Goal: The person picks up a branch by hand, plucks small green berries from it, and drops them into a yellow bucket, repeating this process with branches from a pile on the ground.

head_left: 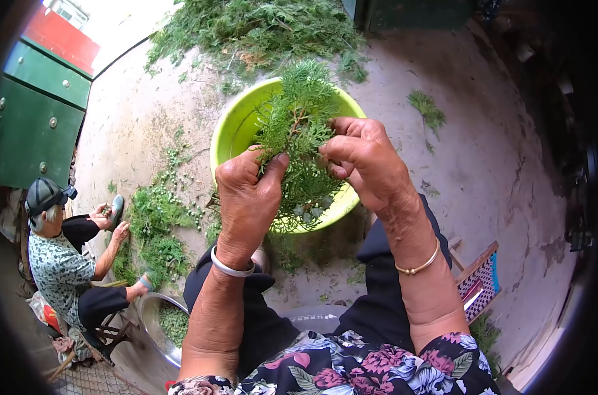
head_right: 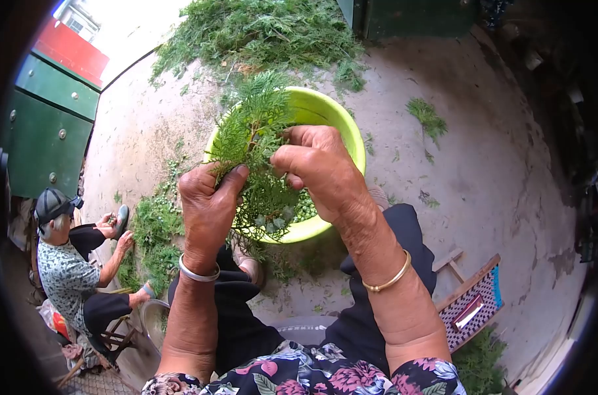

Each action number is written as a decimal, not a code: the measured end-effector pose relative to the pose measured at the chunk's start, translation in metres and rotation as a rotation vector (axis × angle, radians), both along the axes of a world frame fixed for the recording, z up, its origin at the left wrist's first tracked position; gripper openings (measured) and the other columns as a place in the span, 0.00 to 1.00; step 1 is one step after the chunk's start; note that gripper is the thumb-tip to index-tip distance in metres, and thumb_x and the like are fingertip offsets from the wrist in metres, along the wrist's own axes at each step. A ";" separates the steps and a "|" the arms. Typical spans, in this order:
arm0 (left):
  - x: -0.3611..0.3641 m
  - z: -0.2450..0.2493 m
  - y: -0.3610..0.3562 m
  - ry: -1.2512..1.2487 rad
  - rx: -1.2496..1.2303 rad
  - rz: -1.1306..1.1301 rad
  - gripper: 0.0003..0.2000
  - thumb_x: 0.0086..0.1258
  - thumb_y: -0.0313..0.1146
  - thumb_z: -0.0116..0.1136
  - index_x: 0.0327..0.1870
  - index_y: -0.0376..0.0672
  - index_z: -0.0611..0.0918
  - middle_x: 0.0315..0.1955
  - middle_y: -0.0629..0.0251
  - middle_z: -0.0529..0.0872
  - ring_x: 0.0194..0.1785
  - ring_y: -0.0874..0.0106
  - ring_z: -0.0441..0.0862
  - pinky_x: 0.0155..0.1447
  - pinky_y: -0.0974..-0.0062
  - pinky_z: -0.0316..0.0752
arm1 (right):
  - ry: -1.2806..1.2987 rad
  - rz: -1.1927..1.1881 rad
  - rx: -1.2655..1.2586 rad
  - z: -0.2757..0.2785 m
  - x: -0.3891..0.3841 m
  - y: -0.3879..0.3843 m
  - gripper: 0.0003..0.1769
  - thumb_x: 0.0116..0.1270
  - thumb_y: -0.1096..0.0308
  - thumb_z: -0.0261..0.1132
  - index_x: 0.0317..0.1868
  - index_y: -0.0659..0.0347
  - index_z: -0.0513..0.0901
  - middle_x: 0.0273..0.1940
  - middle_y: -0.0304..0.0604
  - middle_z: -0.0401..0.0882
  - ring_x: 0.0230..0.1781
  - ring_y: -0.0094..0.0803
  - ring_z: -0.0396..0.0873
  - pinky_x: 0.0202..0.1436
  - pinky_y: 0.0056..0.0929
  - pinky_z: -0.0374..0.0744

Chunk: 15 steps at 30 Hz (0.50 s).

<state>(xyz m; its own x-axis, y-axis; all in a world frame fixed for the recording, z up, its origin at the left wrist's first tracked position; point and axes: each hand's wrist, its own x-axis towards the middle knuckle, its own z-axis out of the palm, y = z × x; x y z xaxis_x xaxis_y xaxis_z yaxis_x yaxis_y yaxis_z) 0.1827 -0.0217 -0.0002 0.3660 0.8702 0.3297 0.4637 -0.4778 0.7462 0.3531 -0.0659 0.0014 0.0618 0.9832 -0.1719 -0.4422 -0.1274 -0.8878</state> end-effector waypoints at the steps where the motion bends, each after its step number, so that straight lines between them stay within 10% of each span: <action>1: 0.000 0.000 0.000 0.009 0.017 0.006 0.04 0.60 0.25 0.61 0.29 0.33 0.82 0.16 0.63 0.80 0.19 0.78 0.74 0.27 0.77 0.68 | 0.058 -0.010 0.035 0.000 0.000 0.000 0.15 0.55 0.72 0.65 0.42 0.73 0.82 0.30 0.37 0.80 0.26 0.14 0.71 0.27 0.16 0.70; 8: 0.002 0.001 -0.003 0.006 -0.013 -0.014 0.02 0.59 0.23 0.61 0.29 0.34 0.81 0.20 0.53 0.81 0.23 0.61 0.80 0.30 0.68 0.70 | -0.134 -0.151 0.053 0.003 -0.010 -0.001 0.17 0.56 0.78 0.66 0.47 0.74 0.78 0.31 0.34 0.79 0.24 0.12 0.68 0.23 0.12 0.65; 10: 0.003 0.001 -0.005 -0.040 -0.099 -0.018 0.03 0.59 0.23 0.60 0.30 0.33 0.81 0.19 0.54 0.81 0.22 0.66 0.79 0.30 0.68 0.71 | -0.119 -0.171 0.057 0.003 -0.010 -0.002 0.16 0.55 0.77 0.68 0.45 0.74 0.80 0.36 0.44 0.84 0.34 0.22 0.80 0.39 0.19 0.79; 15: 0.002 0.013 -0.006 -0.168 -0.417 -0.071 0.04 0.60 0.24 0.60 0.28 0.32 0.82 0.16 0.65 0.80 0.20 0.79 0.75 0.26 0.77 0.69 | -0.204 -0.127 0.121 0.004 -0.011 -0.002 0.18 0.55 0.74 0.71 0.45 0.72 0.79 0.36 0.41 0.83 0.32 0.21 0.77 0.35 0.21 0.77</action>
<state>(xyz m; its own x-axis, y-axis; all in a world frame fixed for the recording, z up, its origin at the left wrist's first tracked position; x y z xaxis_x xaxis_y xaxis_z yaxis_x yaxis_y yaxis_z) 0.1846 -0.0278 0.0125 0.4007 0.9161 0.0159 0.2966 -0.1461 0.9438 0.3419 -0.0677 0.0054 0.2071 0.9780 -0.0248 -0.2585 0.0303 -0.9655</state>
